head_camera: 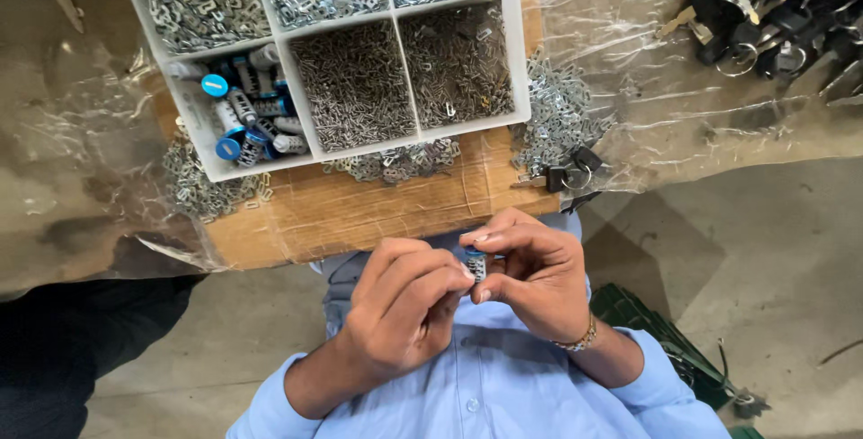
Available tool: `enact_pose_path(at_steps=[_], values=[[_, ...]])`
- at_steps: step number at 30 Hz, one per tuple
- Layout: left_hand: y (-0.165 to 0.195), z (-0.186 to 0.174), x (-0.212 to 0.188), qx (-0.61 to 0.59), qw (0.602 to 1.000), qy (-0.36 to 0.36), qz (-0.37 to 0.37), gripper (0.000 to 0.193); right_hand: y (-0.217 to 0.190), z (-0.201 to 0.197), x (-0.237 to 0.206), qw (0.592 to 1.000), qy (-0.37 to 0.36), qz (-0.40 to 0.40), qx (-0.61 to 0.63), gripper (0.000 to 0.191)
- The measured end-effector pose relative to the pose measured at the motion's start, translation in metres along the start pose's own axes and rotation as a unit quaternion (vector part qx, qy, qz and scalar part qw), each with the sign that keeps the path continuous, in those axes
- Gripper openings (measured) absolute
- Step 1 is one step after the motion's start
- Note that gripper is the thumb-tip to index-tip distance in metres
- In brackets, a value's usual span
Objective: The person assembles small cylindrical key components by inserting metal pins into a blue and silver housing. They repeatedly pick pins from a compartmentalized tray, insert them into the cylinder, and place the finished units into a pile on the table.
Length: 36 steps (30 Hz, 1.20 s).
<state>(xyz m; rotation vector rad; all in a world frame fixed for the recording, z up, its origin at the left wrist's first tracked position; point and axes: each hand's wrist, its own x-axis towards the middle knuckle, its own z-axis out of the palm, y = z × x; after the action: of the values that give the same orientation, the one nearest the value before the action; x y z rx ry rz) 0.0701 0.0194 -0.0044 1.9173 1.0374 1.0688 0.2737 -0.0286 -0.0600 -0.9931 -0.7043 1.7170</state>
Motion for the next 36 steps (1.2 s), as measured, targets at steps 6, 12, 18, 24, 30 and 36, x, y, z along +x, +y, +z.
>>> enact_pose_path(at_steps=[6, 12, 18, 24, 30, 36], values=[[0.0, -0.001, 0.001, -0.001, 1.0, 0.003, -0.003, 0.023, -0.001, 0.005, 0.004, 1.0, -0.011, -0.002, 0.006, 0.036], [0.002, 0.0, 0.0, -0.013, 1.0, 0.004, -0.02, 0.024, -0.001, 0.006, 0.004, 0.999, -0.018, -0.032, -0.023, 0.037], [0.006, -0.001, 0.005, 0.015, 1.0, -0.005, -0.01, 0.025, 0.0, 0.004, 0.002, 0.999, -0.025, -0.018, -0.013, 0.036], [-0.003, -0.013, 0.0, -0.03, 0.985, -0.122, -0.122, 0.032, 0.001, -0.001, 0.001, 0.991, -0.046, -0.078, -0.099, 0.035], [-0.001, 0.016, 0.01, -0.023, 0.98, -0.102, -0.172, 0.024, -0.01, -0.021, -0.014, 0.999, 0.027, -0.025, 0.017, 0.039], [-0.008, 0.033, 0.038, 0.27, 0.958, -0.095, -0.023, 0.04, -0.013, -0.032, -0.028, 0.995, 0.064, -0.062, 0.05, 0.038]])
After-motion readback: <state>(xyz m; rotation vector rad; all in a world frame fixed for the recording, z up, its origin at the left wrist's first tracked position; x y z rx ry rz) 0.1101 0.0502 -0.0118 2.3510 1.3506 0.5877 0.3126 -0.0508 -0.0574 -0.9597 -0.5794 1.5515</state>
